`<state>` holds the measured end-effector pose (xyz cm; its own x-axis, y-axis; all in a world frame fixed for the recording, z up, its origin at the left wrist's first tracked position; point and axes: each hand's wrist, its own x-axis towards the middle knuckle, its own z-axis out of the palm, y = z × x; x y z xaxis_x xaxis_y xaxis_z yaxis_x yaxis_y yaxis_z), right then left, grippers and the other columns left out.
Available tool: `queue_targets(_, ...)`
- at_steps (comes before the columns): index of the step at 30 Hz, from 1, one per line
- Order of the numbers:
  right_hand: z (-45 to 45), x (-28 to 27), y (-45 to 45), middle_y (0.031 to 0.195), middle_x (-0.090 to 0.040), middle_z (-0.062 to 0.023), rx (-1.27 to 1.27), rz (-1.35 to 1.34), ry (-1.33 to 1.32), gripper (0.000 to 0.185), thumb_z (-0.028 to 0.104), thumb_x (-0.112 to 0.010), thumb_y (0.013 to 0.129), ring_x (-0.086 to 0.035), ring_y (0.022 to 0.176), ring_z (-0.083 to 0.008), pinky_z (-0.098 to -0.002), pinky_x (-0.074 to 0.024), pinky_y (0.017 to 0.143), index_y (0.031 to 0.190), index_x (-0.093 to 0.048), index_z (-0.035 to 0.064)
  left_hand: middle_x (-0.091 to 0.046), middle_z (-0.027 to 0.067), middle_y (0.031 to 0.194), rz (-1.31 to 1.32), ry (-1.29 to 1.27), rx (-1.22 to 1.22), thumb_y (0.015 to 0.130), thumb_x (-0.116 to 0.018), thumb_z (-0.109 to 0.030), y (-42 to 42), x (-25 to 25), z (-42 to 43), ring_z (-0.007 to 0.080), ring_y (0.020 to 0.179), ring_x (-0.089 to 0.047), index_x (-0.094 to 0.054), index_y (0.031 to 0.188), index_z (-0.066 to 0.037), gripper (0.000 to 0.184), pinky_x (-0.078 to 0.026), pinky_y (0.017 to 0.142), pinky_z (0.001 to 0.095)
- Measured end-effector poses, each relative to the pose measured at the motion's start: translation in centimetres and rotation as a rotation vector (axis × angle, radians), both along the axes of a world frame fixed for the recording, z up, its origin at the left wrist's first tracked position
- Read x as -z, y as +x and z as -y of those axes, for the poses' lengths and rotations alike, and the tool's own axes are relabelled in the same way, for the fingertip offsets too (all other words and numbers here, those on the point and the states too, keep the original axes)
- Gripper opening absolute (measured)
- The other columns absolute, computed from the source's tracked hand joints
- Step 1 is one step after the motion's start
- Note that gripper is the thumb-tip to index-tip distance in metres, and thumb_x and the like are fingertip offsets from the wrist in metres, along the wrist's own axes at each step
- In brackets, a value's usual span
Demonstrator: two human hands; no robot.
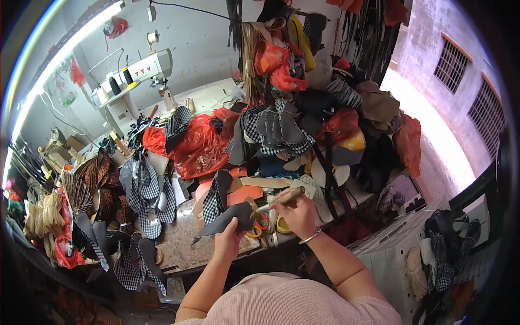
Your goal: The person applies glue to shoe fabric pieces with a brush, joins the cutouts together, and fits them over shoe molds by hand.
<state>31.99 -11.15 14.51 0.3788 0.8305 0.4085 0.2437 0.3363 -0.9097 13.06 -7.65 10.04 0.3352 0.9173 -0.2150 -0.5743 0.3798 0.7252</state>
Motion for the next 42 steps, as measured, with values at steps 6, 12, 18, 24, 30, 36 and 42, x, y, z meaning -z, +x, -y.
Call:
queue_targets(6, -0.4, -0.7, 0.7, 0.078, -0.061, -0.0051, 0.040, -0.042, 0.080, 0.017, 0.006, -0.069, 0.075, -0.058, 0.068, -0.0088, -0.0211, -0.0484, 0.062, 0.085, -0.057, -0.0006, -0.056, 0.0103, 0.110, 0.007, -0.037, 0.075, 0.086, -0.051, -0.011, -0.4, -0.5, 0.1, 0.0209, 0.097, -0.059, -0.049, 0.113, -0.003, 0.028, -0.052, 0.078, 0.0345)
queue_targets(12, 0.1, -0.4, 0.0, 0.071, -0.058, -0.0012, 0.085, 0.017, 0.069, 0.021, 0.010, -0.072, 0.073, -0.053, 0.063, -0.0057, -0.0200, -0.0435, 0.057, 0.079, -0.054, 0.0027, -0.056, 0.0099, 0.111, -0.009, -0.081, 0.216, 0.086, -0.050, -0.010, -0.7, -0.2, 0.0, 0.0224, 0.098, -0.059, -0.047, 0.118, -0.003, 0.033, -0.051, 0.080, 0.0375)
queue_targets(18, 0.3, -1.2, 0.6, 0.073, -0.057, -0.0006, 0.061, -0.213, 0.107, 0.024, 0.012, -0.072, 0.074, -0.052, 0.063, -0.0048, -0.0188, -0.0426, 0.058, 0.083, -0.052, 0.0030, -0.057, 0.0092, 0.108, 0.038, -0.089, 0.231, 0.086, -0.050, -0.009, -1.2, -0.3, -0.2, 0.0215, 0.095, -0.060, -0.048, 0.114, -0.004, 0.028, -0.053, 0.075, 0.0363)
queue_targets(24, 0.5, 0.7, 0.9, 0.078, -0.057, -0.0018, 0.149, 0.005, -0.036, 0.026, 0.016, -0.072, 0.074, -0.056, 0.071, -0.0085, -0.0212, -0.0447, 0.062, 0.085, -0.052, 0.0037, -0.057, 0.0087, 0.109, 0.066, -0.106, 0.237, 0.086, -0.050, -0.009, -1.8, 0.3, -0.1, 0.0217, 0.097, -0.059, -0.048, 0.114, -0.005, 0.028, -0.052, 0.077, 0.0368)
queue_targets(30, 2.0, 0.2, -1.6, 0.082, -0.058, -0.0074, -0.064, 0.252, 0.325, 0.025, 0.009, -0.072, 0.071, -0.061, 0.072, -0.0206, -0.0293, -0.0490, 0.063, 0.087, -0.053, 0.0057, -0.058, 0.0075, 0.107, 0.089, -0.124, 0.028, 0.087, -0.049, -0.011, -1.3, -1.1, 0.1, 0.0208, 0.097, -0.058, -0.050, 0.111, -0.006, 0.024, -0.050, 0.080, 0.0365)
queue_targets(36, 3.9, 0.2, -3.3, 0.082, -0.058, -0.0084, -0.123, 0.110, 0.361, 0.029, 0.007, -0.073, 0.070, -0.060, 0.075, -0.0218, -0.0296, -0.0488, 0.064, 0.090, -0.052, 0.0042, -0.058, 0.0080, 0.107, 0.046, -0.127, -0.107, 0.089, -0.047, -0.012, -2.1, -0.6, -0.4, 0.0203, 0.095, -0.059, -0.051, 0.107, -0.006, 0.020, -0.050, 0.080, 0.0356)
queue_targets(42, 4.2, -1.7, -4.0, 0.083, -0.059, -0.0082, -0.211, 0.190, 0.361, 0.029, 0.009, -0.073, 0.071, -0.060, 0.075, -0.0218, -0.0289, -0.0483, 0.065, 0.090, -0.051, 0.0052, -0.059, 0.0177, 0.103, 0.543, -0.356, 0.026, 0.091, -0.039, -0.014, -3.0, -1.0, -1.0, 0.0311, 0.092, -0.060, -0.049, 0.106, 0.002, 0.023, -0.051, 0.078, 0.0398)
